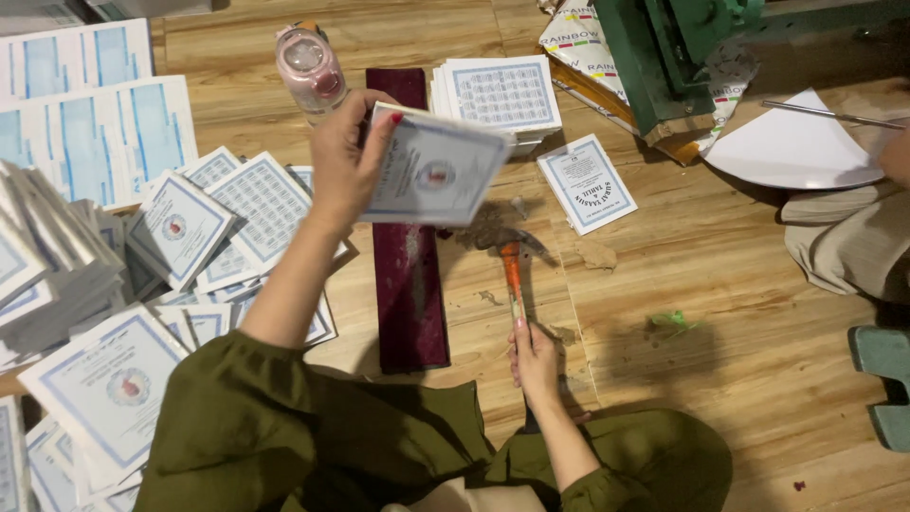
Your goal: Flattening the spines of printed booklets using a hammer on a wooden block
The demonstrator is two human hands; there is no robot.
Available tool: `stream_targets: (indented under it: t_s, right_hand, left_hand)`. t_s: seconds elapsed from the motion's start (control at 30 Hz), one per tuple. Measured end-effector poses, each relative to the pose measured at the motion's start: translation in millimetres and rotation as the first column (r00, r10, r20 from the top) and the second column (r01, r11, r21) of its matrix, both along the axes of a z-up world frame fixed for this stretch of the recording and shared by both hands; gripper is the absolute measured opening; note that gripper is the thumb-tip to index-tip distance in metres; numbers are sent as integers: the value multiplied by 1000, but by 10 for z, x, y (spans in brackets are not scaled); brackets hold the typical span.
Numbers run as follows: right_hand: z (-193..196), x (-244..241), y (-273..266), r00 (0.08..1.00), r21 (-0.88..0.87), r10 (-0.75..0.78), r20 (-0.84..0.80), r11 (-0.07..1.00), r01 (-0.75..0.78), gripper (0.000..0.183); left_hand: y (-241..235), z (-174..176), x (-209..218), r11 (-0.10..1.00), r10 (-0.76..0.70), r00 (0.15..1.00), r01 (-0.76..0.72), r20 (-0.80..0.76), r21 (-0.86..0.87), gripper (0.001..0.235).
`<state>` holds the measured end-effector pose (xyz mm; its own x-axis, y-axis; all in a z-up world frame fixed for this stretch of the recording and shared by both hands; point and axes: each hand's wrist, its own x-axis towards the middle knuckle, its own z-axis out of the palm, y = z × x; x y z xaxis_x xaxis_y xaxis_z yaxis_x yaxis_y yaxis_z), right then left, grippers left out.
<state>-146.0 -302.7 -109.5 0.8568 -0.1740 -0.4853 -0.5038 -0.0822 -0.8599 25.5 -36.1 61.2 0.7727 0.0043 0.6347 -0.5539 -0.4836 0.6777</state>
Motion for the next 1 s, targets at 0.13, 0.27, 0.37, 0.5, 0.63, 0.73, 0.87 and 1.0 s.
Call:
stream_targets:
  t_s: [0.13,0.27,0.37,0.5,0.63,0.73,0.87,1.0]
  right_hand:
    - [98,-41,21,999,35,-36,14,999,35,40]
    - [176,-136,43,999,-3,-32,35,999,32,39]
    - [145,-188,33,999,-63,4,42,998,-1,39]
    - [387,-238,145,992,-186,127,23,975,-121,33]
    - [273,-248,176,930,-439,364,-41,830,-344,37]
    - [288,-295,224,890,-522,454,-39,750,-406,41]
    - [240,-357,205,879,-557,473,-62,714,-424,39]
    - [382,-328,241,874,-539,485,-38,726,-426,35]
  left_hand:
    - [171,-144,-162,982,-185,951,187,-249,-15,11]
    - [170,-783,-357,896,147,858,96,-492,435,32]
    - [17,-1154,-815,877,398,811,-201,-428,436,52]
    - [-81,-1982,-1638,710,513,531,-704,-674,-14,72]
    - [-80,-2533,-1713,534,166,470,-782,-867,-322,71]
    - [-97,-2358,-1577,591,-72,313,-752,-947,-294,80]
    - [-107,-2273,-1587,781,267,365,-624,-892,-22,39]
    - [-92,-1989,-1604,880,274,507,-475,-817,1,28]
